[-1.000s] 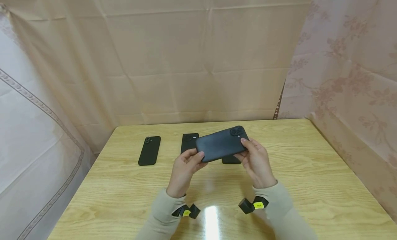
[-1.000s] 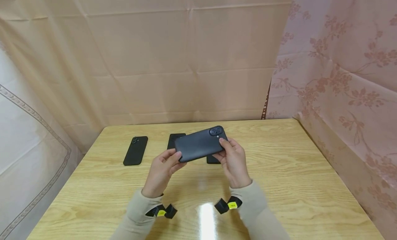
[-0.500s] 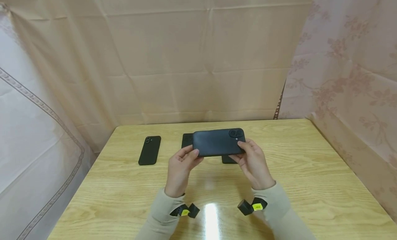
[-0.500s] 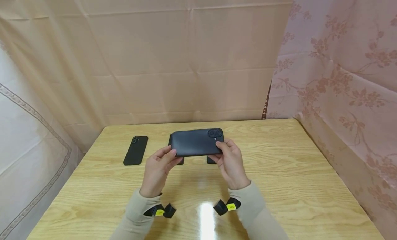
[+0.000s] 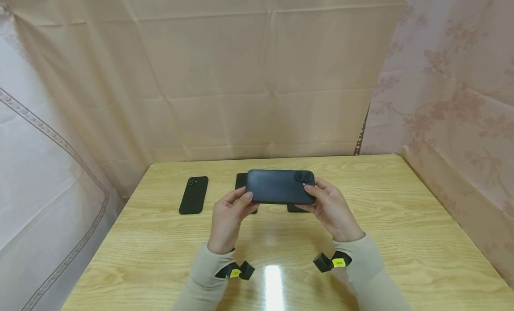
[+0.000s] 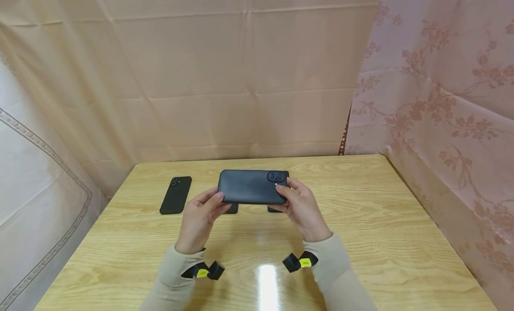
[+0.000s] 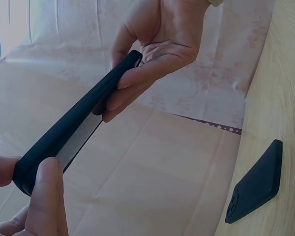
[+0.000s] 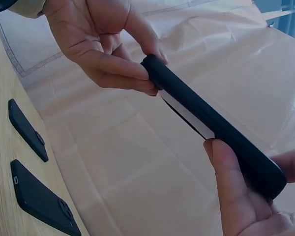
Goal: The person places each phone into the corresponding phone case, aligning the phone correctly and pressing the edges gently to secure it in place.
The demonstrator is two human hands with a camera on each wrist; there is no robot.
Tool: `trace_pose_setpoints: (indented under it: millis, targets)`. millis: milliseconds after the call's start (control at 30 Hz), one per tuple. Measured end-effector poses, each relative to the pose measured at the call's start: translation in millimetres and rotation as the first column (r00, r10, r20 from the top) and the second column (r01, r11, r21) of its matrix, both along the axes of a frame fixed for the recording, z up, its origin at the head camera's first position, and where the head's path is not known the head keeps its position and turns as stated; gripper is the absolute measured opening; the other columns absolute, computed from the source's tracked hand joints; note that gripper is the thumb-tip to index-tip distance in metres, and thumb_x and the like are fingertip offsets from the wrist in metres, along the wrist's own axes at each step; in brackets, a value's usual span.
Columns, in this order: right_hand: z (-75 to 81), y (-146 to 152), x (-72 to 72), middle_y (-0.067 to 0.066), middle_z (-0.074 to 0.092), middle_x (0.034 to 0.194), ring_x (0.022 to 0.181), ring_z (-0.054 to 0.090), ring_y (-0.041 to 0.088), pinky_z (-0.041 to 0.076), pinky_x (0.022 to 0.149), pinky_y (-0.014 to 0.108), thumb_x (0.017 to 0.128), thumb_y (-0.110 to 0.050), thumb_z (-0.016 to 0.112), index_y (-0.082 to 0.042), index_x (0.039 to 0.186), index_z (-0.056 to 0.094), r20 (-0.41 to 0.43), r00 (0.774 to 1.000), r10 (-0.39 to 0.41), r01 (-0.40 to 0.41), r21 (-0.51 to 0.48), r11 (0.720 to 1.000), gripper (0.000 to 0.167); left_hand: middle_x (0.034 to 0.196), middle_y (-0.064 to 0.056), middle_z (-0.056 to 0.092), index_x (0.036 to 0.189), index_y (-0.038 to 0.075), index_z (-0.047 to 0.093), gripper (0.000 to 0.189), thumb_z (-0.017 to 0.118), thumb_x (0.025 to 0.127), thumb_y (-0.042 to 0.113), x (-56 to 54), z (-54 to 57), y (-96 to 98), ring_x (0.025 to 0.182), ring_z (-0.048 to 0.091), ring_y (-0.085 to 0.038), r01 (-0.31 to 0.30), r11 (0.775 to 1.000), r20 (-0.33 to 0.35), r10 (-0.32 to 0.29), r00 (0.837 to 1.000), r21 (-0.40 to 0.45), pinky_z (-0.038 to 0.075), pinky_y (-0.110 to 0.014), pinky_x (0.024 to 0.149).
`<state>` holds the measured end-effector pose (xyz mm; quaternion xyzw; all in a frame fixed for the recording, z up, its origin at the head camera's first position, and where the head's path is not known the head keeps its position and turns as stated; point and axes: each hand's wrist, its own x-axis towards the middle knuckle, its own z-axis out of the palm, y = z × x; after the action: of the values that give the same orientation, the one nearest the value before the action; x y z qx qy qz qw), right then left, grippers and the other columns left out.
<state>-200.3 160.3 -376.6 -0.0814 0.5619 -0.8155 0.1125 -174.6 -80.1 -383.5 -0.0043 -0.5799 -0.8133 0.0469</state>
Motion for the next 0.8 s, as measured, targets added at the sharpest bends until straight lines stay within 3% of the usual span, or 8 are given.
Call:
trace_pose_setpoints:
  millis: [333,800]
  targets:
    - [-0.2,1.1,-2.2,-0.004,0.070,0.113,0.097,0.071,0.010,0.059,0.082,0.028,0.101,-0.015,0.055,0.004,0.145,0.036,0.007,1.000,0.006,-0.006,-0.001,1.000,0.052,0.102,-0.008,0.072,0.120,-0.010,0.062,0.030,0.064,0.092,0.002,-2.1,0.7,-1.1,0.083,0.073,-0.014,0.006,1.000,0.058,-0.007,0.998,0.022,0.060,-0.029,0.079]
    - [0.6,0.2,-1.4,-0.005,0.071,0.111,0.097,0.071,0.010,0.059,0.082,0.028,0.101,-0.015,0.055,0.003,0.144,0.037,0.015,1.000,0.005,-0.005,0.009,1.000,0.051,0.097,-0.005,0.072,0.120,-0.009,0.063,0.029,0.063,0.092,-0.001,-1.1,2.8,-3.1,0.083,0.073,-0.014,0.004,1.000,0.050,-0.004,0.999,-0.007,0.060,-0.030,0.078]
